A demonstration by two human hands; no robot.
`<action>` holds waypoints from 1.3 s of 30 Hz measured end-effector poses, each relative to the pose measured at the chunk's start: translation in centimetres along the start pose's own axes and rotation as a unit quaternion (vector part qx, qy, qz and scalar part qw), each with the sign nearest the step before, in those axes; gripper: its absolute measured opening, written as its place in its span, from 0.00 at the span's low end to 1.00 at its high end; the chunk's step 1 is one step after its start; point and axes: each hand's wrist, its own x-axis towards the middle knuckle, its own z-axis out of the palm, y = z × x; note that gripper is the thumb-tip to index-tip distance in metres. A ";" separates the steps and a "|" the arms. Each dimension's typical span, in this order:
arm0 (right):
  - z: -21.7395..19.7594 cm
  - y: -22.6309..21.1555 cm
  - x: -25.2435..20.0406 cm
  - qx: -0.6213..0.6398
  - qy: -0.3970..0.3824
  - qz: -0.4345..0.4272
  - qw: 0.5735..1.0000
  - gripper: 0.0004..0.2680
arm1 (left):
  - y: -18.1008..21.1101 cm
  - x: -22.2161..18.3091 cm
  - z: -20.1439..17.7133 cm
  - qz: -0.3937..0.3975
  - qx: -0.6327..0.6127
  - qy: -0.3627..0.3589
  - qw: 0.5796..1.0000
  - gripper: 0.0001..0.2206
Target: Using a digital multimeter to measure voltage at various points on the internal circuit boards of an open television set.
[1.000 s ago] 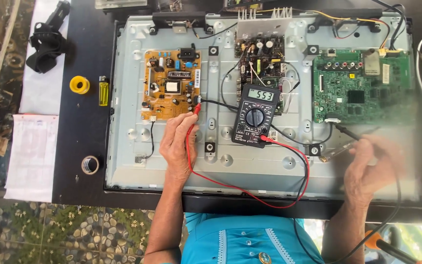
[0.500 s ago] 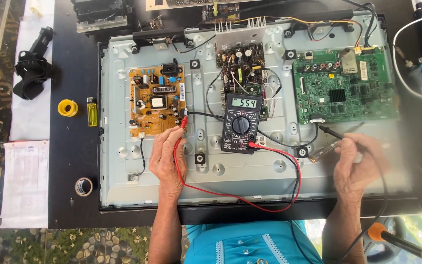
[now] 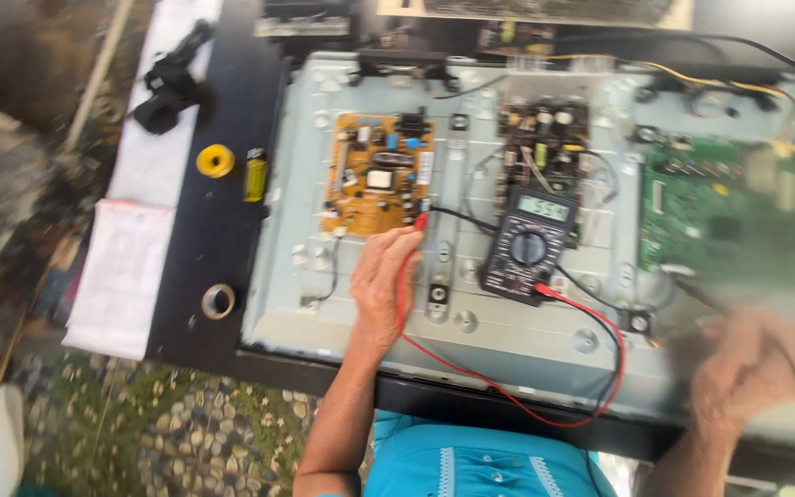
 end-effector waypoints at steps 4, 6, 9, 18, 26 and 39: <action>-0.6 -1.7 -0.5 0.038 -0.072 -0.100 0.992 0.10 | -0.4 -0.4 0.0 0.002 -0.017 -0.006 1.000 0.07; -0.8 -1.6 -0.7 0.070 -0.075 -0.150 0.983 0.11 | -0.7 -0.7 0.4 0.011 -0.022 -0.002 1.000 0.07; -0.8 -0.9 -0.8 0.060 -0.095 -0.183 0.977 0.13 | -1.0 -0.7 0.5 0.005 -0.026 -0.005 1.000 0.08; -0.8 0.3 -0.4 0.053 -0.090 -0.184 0.977 0.15 | -1.3 -1.1 0.7 0.011 -0.016 -0.010 1.000 0.09; -0.8 2.3 -0.4 0.081 -0.067 -0.206 0.973 0.16 | -1.2 -1.0 0.7 0.014 -0.015 -0.005 1.000 0.09; -0.5 1.5 -0.2 0.071 -0.059 -0.204 0.974 0.16 | -1.1 -0.9 0.8 0.022 -0.017 0.003 1.000 0.08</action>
